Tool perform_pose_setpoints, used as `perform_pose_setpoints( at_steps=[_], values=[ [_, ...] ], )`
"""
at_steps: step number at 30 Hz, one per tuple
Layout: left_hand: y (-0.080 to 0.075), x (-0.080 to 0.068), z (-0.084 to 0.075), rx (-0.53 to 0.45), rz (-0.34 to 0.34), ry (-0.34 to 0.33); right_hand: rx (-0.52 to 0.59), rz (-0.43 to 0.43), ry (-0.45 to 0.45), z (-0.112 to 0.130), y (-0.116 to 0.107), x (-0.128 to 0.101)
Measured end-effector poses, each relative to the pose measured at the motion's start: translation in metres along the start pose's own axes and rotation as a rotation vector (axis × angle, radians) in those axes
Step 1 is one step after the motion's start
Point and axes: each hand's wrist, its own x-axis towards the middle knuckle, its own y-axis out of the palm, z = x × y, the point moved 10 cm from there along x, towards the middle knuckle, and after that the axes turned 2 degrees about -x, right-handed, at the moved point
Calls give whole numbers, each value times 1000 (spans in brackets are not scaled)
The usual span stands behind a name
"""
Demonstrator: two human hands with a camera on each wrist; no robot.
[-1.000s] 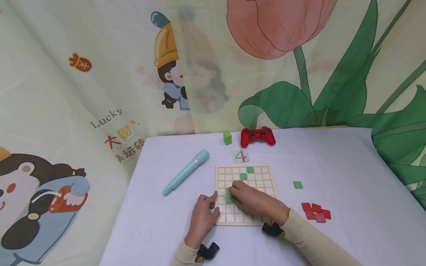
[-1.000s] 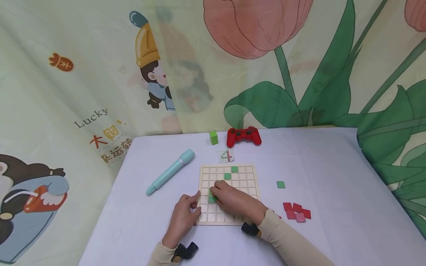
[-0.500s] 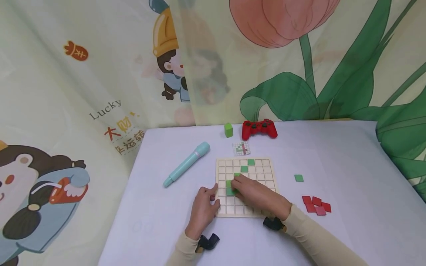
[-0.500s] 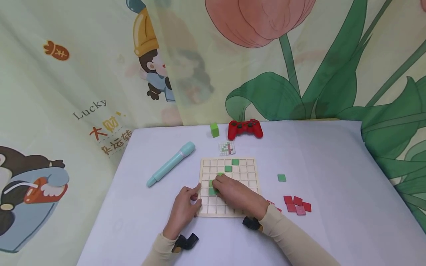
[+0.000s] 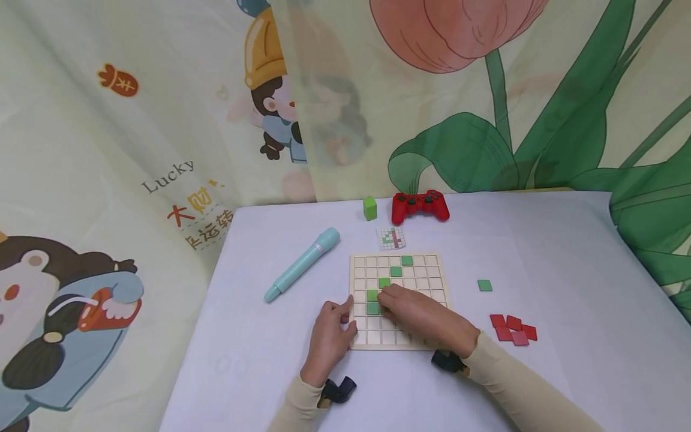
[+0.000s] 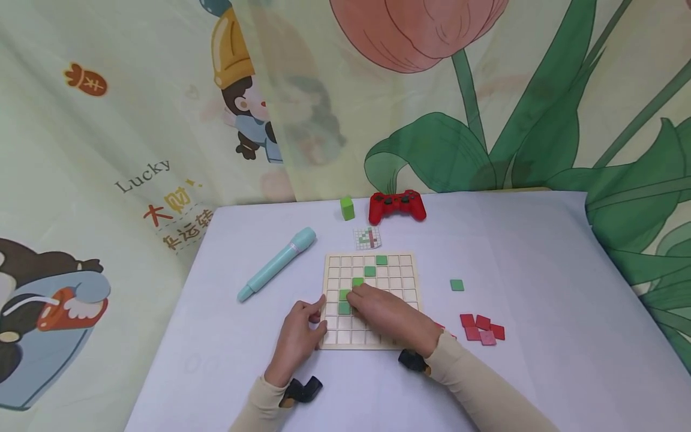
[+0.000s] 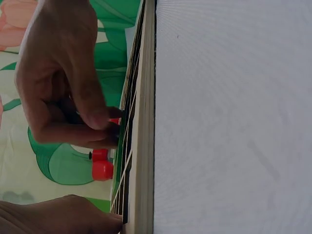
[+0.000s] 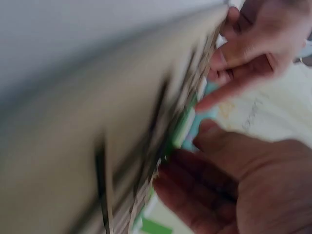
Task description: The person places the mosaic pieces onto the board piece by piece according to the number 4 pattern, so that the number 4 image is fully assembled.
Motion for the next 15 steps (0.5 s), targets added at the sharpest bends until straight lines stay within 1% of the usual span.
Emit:
perform_pose_setpoints(
  at_steps=[3,5,7,10,13,15],
  values=[
    [0,0,1,-8,-2,-9,20,-11,12,-12,-15,-11],
    [1,-1,0,-5,-3,-8,41,-48,50,-30,-31,-24],
    [1,-1,0,-1,-2,-6,64,-79,127,-56,-48,-39],
    [1,-1,-1,10,-5,0,85,-77,289,-103,-64,-65],
    [-1,-1,0,18,-12,2,103,-37,411,-141,-69,-86],
    [-2,-1,-1,19,-14,8,114,-28,439,-157,-70,-96]
  ],
)
